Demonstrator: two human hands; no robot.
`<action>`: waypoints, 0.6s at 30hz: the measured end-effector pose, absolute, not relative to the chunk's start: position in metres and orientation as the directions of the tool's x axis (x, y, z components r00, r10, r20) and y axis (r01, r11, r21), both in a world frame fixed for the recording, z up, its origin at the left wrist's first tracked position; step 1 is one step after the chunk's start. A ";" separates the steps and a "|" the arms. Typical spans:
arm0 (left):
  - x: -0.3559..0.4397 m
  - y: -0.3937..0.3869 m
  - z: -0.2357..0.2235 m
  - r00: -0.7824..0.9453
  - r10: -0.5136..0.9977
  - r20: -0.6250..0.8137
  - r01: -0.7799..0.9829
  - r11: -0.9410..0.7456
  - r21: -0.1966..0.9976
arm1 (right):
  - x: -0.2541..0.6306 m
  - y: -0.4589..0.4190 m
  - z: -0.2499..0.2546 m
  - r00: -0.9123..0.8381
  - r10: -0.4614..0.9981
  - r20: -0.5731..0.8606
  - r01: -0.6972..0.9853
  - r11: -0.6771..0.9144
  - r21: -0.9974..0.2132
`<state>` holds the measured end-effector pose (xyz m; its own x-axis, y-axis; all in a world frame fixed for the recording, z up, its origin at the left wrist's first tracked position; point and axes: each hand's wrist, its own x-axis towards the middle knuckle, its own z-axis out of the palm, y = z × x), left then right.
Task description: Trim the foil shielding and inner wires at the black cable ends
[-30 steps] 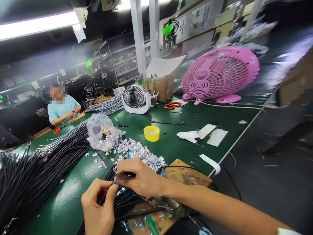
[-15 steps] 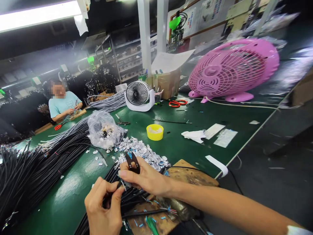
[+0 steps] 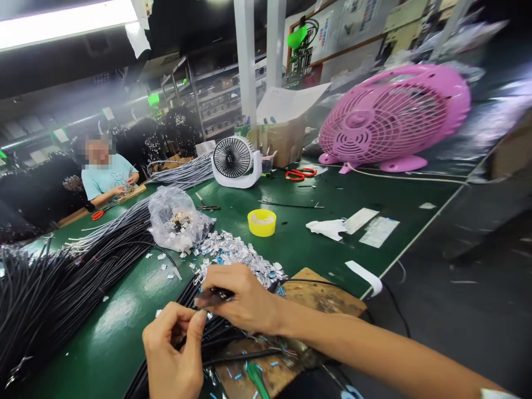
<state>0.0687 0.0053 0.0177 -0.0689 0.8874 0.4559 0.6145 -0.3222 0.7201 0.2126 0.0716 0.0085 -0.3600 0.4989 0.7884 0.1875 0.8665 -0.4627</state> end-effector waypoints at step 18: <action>0.064 0.007 0.019 -0.104 0.866 0.490 0.591 -0.342 0.731 | 0.212 0.077 0.016 0.052 0.673 0.738 0.237 0.710 -0.663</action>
<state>0.0640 0.0067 0.0190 -0.1044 0.8656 0.4897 0.5905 -0.3422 0.7309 0.2116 0.0767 0.0156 0.0520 0.6726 0.7382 0.2371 0.7098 -0.6633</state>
